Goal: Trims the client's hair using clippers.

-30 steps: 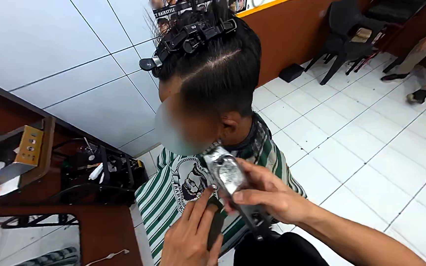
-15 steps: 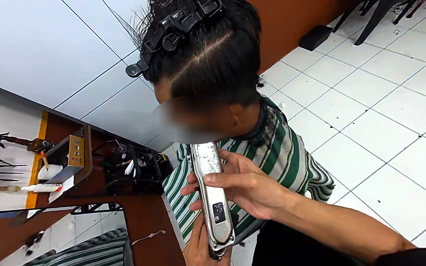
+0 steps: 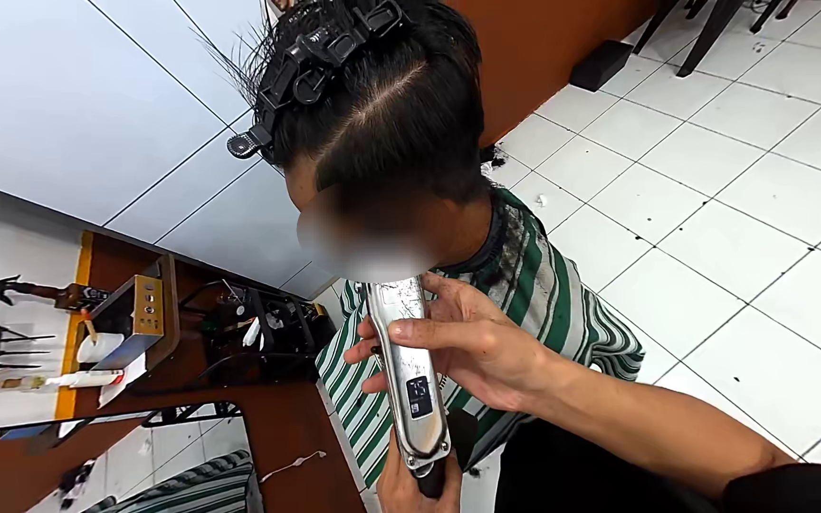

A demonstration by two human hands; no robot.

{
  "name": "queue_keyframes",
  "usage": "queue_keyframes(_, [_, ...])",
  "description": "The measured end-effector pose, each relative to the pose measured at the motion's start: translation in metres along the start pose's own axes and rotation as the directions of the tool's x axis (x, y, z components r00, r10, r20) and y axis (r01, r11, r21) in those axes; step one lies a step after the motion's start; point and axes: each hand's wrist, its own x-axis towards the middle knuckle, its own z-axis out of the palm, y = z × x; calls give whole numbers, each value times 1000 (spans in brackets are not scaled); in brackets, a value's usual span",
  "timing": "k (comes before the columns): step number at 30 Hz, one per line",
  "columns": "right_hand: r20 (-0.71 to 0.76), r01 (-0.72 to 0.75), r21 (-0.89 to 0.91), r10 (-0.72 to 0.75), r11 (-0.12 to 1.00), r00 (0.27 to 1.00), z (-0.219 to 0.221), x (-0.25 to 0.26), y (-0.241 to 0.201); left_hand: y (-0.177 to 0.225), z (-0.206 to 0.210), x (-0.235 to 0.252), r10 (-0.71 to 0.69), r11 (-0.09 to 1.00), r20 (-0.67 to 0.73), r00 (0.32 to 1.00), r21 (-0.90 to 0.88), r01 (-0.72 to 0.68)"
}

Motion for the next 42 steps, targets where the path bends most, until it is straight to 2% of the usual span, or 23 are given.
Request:
queue_keyframes(13, [75, 115, -46, -111, 992, 991, -15, 9, -3, 8, 7, -1, -18, 1000, 68, 998, 17, 17])
queue_keyframes(18, [130, 144, -5, -142, 990, 981, -16, 12, -3, 12, 9, -2, -25, 1000, 81, 996, 12, 24])
queue_keyframes(23, [130, 95, 39, -99, 995, 986, -15, 11, 1, 14, 13, -2, -19, 1000, 60, 998, 18, 18])
queue_keyframes(27, [184, 157, 102, -174, 982, 967, -15, 13, -3, 14, 14, -1, -29, 999, 67, 997, 31, 27])
queue_keyframes(38, [204, 195, 148, -223, 970, 953, -14, 14, -7, 17, 18, 8, -6, 999, 100, 995, 46, 1])
queue_keyframes(42, [339, 214, 203, -274, 956, 900, -27, -2, -4, 22, 10, 17, 14, 997, 63, 998, 75, -18])
